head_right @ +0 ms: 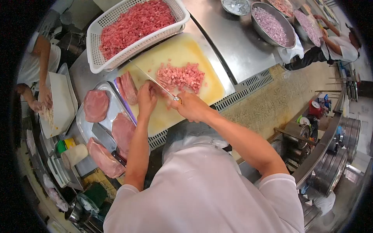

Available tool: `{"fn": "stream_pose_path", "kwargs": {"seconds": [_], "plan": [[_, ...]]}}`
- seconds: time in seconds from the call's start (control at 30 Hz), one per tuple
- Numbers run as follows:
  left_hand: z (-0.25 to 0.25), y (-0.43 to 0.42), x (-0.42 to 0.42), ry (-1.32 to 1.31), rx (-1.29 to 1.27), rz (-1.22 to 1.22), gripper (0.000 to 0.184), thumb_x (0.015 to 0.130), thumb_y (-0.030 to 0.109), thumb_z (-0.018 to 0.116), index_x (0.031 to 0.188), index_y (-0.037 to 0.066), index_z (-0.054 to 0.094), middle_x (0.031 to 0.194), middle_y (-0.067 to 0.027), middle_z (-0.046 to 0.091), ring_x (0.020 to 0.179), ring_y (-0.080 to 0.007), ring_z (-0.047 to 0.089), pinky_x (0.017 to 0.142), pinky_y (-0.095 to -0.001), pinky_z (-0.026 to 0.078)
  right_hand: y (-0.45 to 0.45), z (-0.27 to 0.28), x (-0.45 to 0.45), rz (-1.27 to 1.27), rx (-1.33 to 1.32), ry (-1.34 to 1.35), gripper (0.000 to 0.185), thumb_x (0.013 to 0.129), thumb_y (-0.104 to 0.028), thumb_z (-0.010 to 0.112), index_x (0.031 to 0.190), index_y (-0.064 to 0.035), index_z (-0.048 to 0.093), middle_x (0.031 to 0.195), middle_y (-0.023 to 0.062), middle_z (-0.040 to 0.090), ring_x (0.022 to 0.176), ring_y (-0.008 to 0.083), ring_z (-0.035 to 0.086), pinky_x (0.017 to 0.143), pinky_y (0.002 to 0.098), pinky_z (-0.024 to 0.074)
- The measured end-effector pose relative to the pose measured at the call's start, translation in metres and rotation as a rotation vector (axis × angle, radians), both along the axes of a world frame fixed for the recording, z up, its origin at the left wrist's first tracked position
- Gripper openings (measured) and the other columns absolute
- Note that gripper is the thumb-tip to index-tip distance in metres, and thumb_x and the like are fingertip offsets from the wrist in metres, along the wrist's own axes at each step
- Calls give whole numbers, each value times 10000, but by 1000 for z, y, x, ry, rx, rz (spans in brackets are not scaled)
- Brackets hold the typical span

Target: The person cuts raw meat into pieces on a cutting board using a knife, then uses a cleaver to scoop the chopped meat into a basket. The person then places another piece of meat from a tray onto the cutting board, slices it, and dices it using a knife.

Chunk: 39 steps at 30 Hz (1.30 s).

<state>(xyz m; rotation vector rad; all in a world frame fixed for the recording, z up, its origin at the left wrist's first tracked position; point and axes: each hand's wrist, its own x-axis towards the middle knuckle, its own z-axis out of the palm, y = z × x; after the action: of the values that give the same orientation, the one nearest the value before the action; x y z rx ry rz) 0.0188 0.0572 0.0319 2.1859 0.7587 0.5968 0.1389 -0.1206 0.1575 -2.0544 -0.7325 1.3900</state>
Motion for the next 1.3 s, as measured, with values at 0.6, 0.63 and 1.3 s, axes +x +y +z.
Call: {"fn": "stream_pose_path", "kwargs": {"seconds": [0.6,0.63,1.3], "plan": [[4,-31,-16,17,259,-113,239,779,-22,680,1009,44,669,932,-149,675,899,-372,617,821,-467,490,-40,-5,-1,-37,91,-62,480,1045,-441,607,1168,16,684,629,75,585,493,180,589,494,361,492],[3,-35,-19,-3,231,-99,244,778,-23,671,1013,43,661,933,-152,673,902,-372,618,819,-470,491,-45,-4,-2,-37,63,-42,484,1041,-442,608,1183,13,694,637,84,599,499,191,605,489,370,502],[-9,-37,-9,21,127,77,162,770,68,684,928,47,708,876,-143,681,845,-362,633,781,-476,495,-41,7,18,153,57,-190,479,1019,-422,632,1041,51,701,700,216,657,676,355,662,707,470,514]]}}
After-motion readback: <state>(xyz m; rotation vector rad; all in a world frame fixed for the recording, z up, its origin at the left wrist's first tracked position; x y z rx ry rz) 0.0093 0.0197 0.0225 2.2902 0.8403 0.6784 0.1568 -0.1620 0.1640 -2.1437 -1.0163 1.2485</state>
